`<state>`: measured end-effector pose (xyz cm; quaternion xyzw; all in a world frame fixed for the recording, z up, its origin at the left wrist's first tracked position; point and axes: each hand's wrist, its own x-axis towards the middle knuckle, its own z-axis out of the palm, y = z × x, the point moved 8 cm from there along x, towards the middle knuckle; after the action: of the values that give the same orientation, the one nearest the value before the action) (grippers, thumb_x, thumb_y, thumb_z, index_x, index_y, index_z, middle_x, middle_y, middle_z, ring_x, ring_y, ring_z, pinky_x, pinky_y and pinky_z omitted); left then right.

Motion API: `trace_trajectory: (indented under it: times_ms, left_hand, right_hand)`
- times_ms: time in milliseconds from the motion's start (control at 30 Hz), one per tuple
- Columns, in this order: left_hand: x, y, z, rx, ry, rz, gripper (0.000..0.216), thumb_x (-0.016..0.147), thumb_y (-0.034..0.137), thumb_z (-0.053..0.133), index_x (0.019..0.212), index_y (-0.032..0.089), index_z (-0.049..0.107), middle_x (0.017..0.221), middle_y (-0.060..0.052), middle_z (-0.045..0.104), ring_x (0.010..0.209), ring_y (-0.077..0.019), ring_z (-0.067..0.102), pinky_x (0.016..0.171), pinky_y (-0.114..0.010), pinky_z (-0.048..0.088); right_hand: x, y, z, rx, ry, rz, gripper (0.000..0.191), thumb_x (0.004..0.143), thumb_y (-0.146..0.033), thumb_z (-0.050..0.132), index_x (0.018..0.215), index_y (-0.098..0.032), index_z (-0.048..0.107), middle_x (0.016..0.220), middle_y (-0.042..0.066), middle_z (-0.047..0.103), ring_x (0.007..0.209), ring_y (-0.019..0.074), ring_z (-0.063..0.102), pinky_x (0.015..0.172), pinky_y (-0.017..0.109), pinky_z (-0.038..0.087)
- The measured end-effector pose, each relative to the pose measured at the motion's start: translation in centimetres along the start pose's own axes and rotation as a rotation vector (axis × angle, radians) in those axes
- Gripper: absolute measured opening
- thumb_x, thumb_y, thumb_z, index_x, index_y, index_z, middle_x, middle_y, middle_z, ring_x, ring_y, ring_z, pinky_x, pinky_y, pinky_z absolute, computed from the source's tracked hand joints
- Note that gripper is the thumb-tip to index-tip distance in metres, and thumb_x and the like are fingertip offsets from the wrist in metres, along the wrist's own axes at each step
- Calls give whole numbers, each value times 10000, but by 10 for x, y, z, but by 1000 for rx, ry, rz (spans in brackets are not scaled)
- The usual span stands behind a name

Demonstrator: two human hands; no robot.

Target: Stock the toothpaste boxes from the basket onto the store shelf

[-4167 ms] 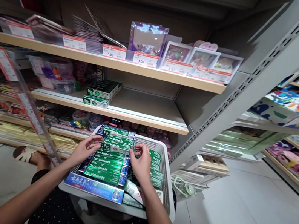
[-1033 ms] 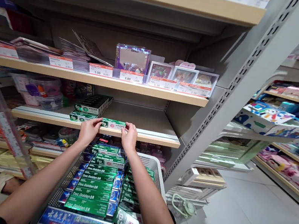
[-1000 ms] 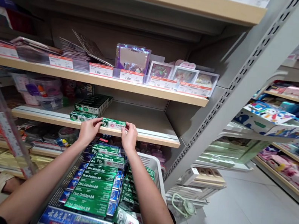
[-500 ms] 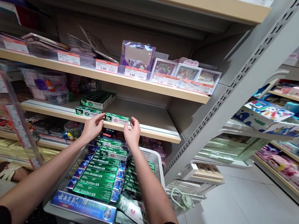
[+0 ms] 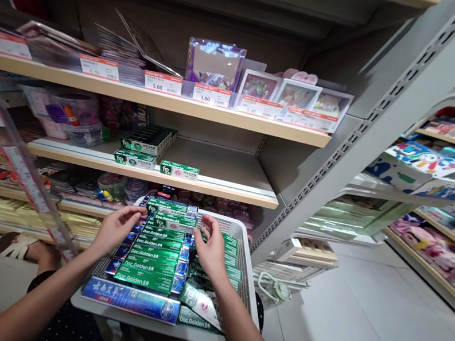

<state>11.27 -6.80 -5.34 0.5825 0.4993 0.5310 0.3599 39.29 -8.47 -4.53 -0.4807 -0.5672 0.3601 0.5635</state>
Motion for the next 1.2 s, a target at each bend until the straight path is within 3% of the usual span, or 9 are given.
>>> trace_trajectory:
  times_ms: [233, 467, 700, 900, 1200]
  left_hand:
    - [-7, -20, 12, -76, -84, -64, 416, 803, 468, 631, 1108, 186, 651, 1146, -122, 699, 1056, -255, 670, 934, -400, 532]
    - [-14, -11, 13, -4, -179, -24, 466, 829, 411, 620, 1250, 211, 614, 1284, -124, 629, 1164, -266, 607, 976, -404, 498]
    - [-17, -3, 17, 92, -204, 36, 497, 810, 353, 643, 1294, 257, 585, 1379, -91, 555, 1195, -246, 571, 984, -372, 487]
    - [-14, -13, 15, 34, -141, 10, 428, 812, 361, 645, 1212, 221, 582, 1243, -102, 618, 996, -197, 655, 899, -341, 531]
    - [-11, -20, 11, -29, -92, -33, 369, 792, 400, 660, 1094, 195, 607, 1129, -96, 667, 1032, -219, 655, 910, -350, 535]
  right_hand:
    - [-10, 36, 9, 74, 20, 132, 397, 767, -390, 664, 1111, -225, 555, 1233, 133, 608, 1128, 260, 621, 1001, 486, 499]
    - [-19, 25, 14, 45, 11, 91, 431, 816, -353, 622, 1225, -247, 543, 1333, 114, 560, 1213, 251, 567, 1018, 462, 491]
    - [-18, 25, 21, -9, -26, 72, 345, 835, -363, 619, 1161, -250, 594, 1211, 87, 629, 1101, 227, 620, 922, 385, 537]
    - [-17, 35, 24, -3, -34, 116, 354, 840, -442, 616, 1108, -211, 624, 995, 74, 679, 891, 208, 657, 784, 341, 556]
    - [-18, 34, 28, 1, -53, 151, 379, 832, -431, 624, 1130, -197, 637, 1059, 92, 681, 909, 224, 652, 819, 363, 544]
